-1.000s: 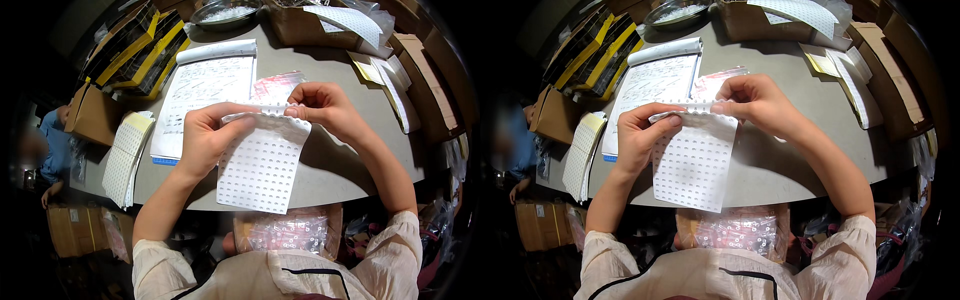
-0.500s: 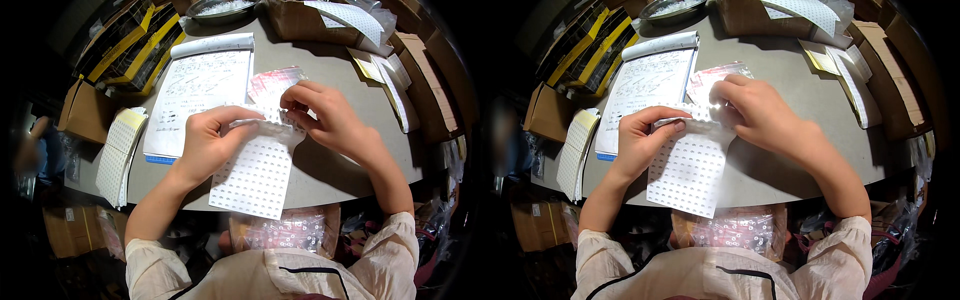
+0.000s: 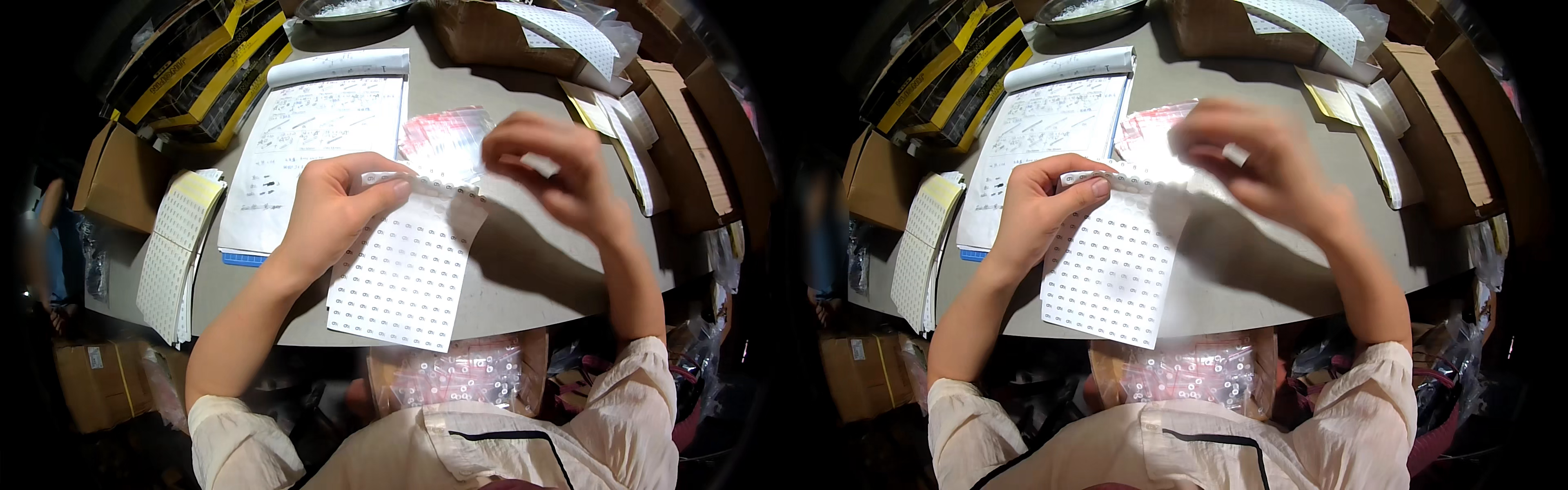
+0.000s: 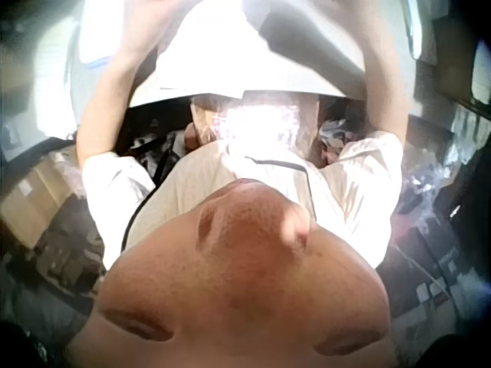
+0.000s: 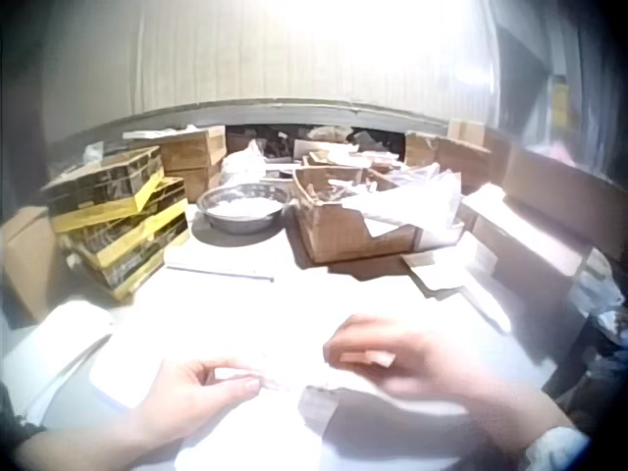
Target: The person peels small circular stickers from a sheet and places them into small clear plastic bags. The person handles the sticker sheet and the bags by hand, repeating the process of peeling and bagging throughout the clip.
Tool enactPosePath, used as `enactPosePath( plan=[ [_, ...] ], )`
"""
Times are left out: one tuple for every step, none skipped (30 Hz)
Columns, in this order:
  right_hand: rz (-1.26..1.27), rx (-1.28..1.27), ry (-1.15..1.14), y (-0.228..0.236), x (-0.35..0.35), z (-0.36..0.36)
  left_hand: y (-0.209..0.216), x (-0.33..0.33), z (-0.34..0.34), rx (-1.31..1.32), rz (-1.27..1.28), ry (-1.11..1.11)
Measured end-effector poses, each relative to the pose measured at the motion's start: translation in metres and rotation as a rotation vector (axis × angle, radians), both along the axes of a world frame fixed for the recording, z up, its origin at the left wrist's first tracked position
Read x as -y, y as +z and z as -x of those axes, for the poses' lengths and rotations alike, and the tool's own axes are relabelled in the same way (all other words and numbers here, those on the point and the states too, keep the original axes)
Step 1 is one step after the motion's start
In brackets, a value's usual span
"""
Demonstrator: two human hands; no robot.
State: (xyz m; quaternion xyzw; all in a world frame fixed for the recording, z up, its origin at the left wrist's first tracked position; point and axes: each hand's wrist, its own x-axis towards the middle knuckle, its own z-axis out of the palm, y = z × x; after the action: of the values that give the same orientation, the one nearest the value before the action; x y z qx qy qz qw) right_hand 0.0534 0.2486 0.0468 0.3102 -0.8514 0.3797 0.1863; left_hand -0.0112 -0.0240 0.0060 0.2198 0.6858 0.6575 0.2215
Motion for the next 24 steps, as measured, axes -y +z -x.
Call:
enactPosePath(
  plan=[
    [0.013,-0.025,-0.034,0.006,-0.008,0.008,0.0,-0.001,-0.001,-0.004,-0.007,-0.005],
    [0.078,0.114,-0.081,0.009,-0.017,0.018,0.0,-0.004,-0.004,-0.008,-0.014,-0.007],
    [0.143,0.25,-0.131,0.012,-0.024,0.03,0.001,-0.006,-0.005,-0.015,-0.021,-0.011],
    [0.027,0.342,-0.184,0.015,-0.029,0.042,0.001,-0.007,-0.006,-0.01,-0.013,-0.033],
    [-0.09,0.434,-0.237,0.019,-0.033,0.053,0.0,-0.007,-0.007,-0.005,-0.006,-0.054],
    [-0.16,0.519,-0.252,0.018,-0.037,0.065,0.001,-0.007,-0.009,-0.002,0.002,-0.076],
    [-0.223,0.547,-0.229,0.014,-0.042,0.076,0.003,-0.007,-0.009,-0.002,0.005,-0.093],
    [-0.291,0.567,-0.238,0.012,-0.046,0.083,0.007,-0.008,-0.01,-0.002,0.009,-0.11],
    [-0.36,0.592,-0.233,0.009,-0.044,0.09,0.007,-0.006,-0.011,0.005,0.016,-0.116],
    [-0.38,0.631,-0.214,0.006,-0.042,0.095,0.006,-0.006,-0.011,0.001,0.033,-0.109],
    [-0.393,0.629,-0.215,0.004,-0.04,0.096,0.007,-0.006,-0.01,-0.025,0.034,-0.111],
    [-0.473,0.555,-0.254,-0.004,-0.041,0.098,0.007,-0.006,-0.012,-0.048,0.038,-0.113],
    [-0.552,0.479,-0.292,-0.01,-0.042,0.099,0.007,-0.005,-0.012,-0.071,0.042,-0.116],
    [-0.477,0.552,-0.35,-0.009,-0.048,0.097,0.008,-0.005,-0.012,-0.081,0.044,-0.113],
    [-0.404,0.627,-0.41,-0.005,-0.049,0.093,0.007,-0.005,-0.013,-0.087,0.043,-0.113],
    [-0.4,0.679,-0.466,-0.009,-0.062,0.093,0.007,-0.005,-0.014,-0.094,0.042,-0.113],
    [-0.385,0.751,-0.545,-0.009,-0.07,0.087,0.007,-0.005,-0.014,-0.097,0.052,-0.121],
    [-0.436,0.806,-0.583,-0.001,-0.074,0.082,0.008,-0.005,-0.014,-0.105,0.061,-0.128],
    [-0.488,0.861,-0.622,0.006,-0.078,0.078,0.008,-0.005,-0.014,-0.112,0.069,-0.136],
    [-0.517,0.873,-0.644,0.003,-0.089,0.076,0.007,-0.006,-0.014,-0.114,0.068,-0.14],
    [-0.503,0.808,-0.607,0.005,-0.088,0.074,0.007,-0.005,-0.015,-0.12,0.069,-0.14],
    [-0.49,0.743,-0.57,0.007,-0.086,0.071,0.007,-0.004,-0.015,-0.126,0.071,-0.141],
    [-0.476,0.679,-0.532,0.009,-0.083,0.07,0.006,-0.004,-0.015,-0.122,0.065,-0.141],
    [-0.299,0.659,-0.408,0.004,-0.078,0.072,0.006,-0.004,-0.014,-0.118,0.066,-0.142]
  ],
)
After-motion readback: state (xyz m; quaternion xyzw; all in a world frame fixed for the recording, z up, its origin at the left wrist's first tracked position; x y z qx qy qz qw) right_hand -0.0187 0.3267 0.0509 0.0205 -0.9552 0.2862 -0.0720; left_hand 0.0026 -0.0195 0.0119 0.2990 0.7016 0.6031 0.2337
